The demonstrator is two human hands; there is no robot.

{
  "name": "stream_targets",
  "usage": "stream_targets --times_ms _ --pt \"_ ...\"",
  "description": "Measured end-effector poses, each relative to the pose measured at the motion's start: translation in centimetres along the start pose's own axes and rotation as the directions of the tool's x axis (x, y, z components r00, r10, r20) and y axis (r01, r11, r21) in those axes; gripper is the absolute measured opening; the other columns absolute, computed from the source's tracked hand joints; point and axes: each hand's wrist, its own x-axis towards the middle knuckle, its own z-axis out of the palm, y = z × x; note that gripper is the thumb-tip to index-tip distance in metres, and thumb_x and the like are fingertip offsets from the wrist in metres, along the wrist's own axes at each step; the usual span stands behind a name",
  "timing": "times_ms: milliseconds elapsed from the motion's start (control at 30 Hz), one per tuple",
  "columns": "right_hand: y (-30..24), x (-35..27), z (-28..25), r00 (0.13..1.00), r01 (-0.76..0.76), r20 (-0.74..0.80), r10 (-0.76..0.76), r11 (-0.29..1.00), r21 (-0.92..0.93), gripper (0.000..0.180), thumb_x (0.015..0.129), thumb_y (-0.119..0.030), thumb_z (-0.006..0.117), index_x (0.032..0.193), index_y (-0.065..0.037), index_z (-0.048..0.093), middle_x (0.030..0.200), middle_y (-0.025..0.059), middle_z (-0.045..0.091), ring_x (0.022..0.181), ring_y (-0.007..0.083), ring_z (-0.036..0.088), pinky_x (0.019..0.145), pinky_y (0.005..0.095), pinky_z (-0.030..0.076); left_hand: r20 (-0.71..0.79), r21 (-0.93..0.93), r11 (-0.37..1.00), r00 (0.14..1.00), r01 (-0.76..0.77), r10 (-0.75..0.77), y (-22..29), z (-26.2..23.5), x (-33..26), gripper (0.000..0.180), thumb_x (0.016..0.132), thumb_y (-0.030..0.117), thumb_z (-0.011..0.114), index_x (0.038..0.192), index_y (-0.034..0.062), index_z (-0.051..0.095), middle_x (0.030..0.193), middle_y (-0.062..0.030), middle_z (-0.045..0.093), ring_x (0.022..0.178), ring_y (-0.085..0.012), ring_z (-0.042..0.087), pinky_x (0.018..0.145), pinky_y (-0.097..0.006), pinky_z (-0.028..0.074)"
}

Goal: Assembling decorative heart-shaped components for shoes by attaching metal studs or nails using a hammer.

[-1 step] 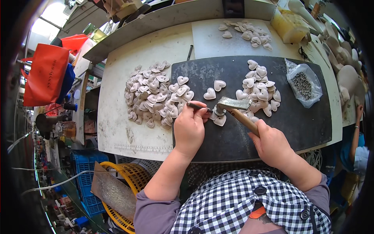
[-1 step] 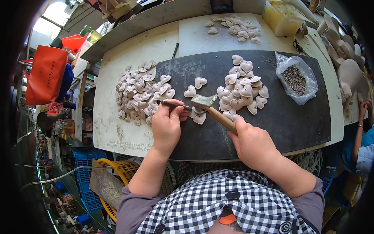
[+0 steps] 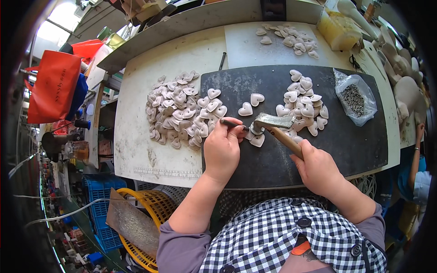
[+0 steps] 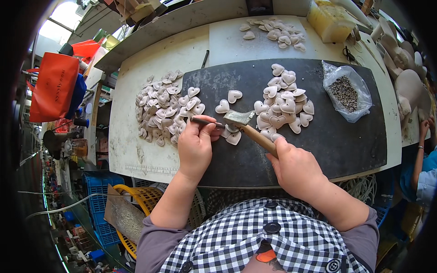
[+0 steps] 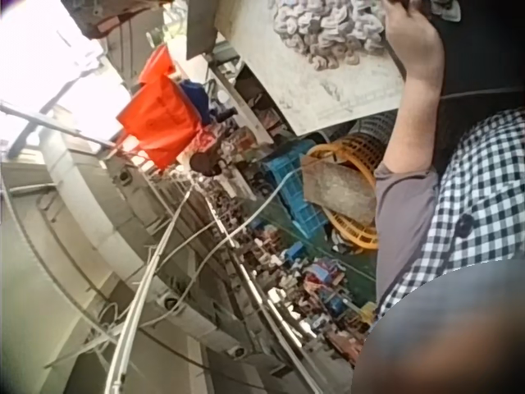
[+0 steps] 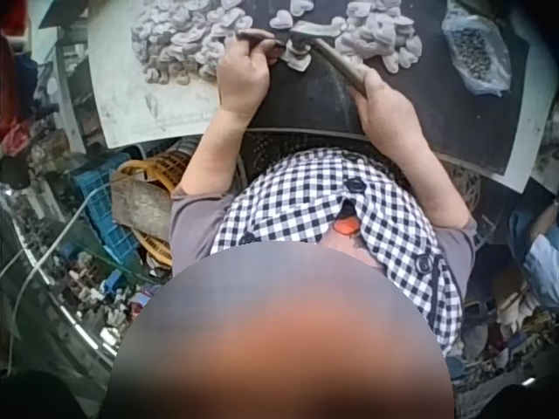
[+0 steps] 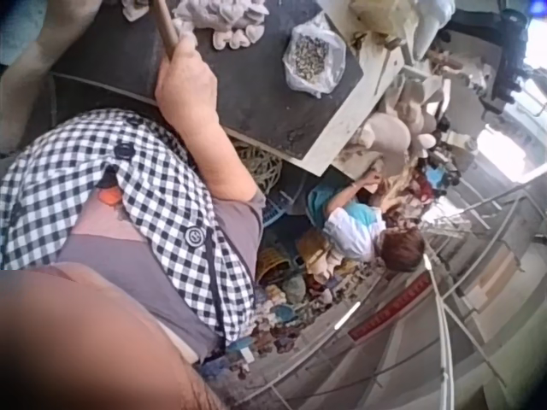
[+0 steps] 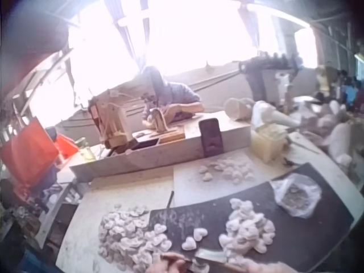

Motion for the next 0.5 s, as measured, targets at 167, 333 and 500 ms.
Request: stream_targets --times_ms 167,333,500 --pt "-0.1 -0.1 0.0 1.0 -0.031 0.003 0.031 0.999 0.016 0.024 0.093 -0.015 0.062 0.103 0.0 0.047 0.076 0.0228 0.064 0.075 0.0445 0.063 0.063 0.0512 0.049 0.12 0.326 0.896 0.953 -0.302 0.278 0.5 0.0 0.2 0.015 0.088 -0.006 0.055 0.097 0.0058 0.057 0.08 -0.0105 0.067 0.073 -0.0274 0.068 0.064 -0.037 0.052" --pt "1.0 0.3 -1.1 0.982 0.158 -0.128 -0.142 0.98 0.125 0.024 0.094 -0.015 0.062 0.109 0.0 0.051 0.08 0.0194 0.066 0.071 0.0368 0.067 0.06 0.045 0.052 0.15 0.436 0.8 0.91 -0.411 0.386 0.7 0.5 0.9 0.02 0.086 -0.007 0.053 0.098 0.0077 0.06 0.077 -0.0101 0.067 0.069 -0.0257 0.067 0.061 -0.035 0.053" --pt "0.1 -1.1 -2.2 0.759 0.618 -0.479 -0.441 0.719 0.318 0.017 0.095 -0.006 0.057 0.108 0.004 0.051 0.074 0.0054 0.052 0.055 0.0169 0.05 0.053 0.0276 0.041 0.165 0.495 0.738 0.883 -0.459 0.439 0.5 0.5 0.1 0.011 0.086 0.001 0.059 0.096 0.006 0.059 0.082 -0.0116 0.064 0.076 -0.0327 0.063 0.066 -0.042 0.05"
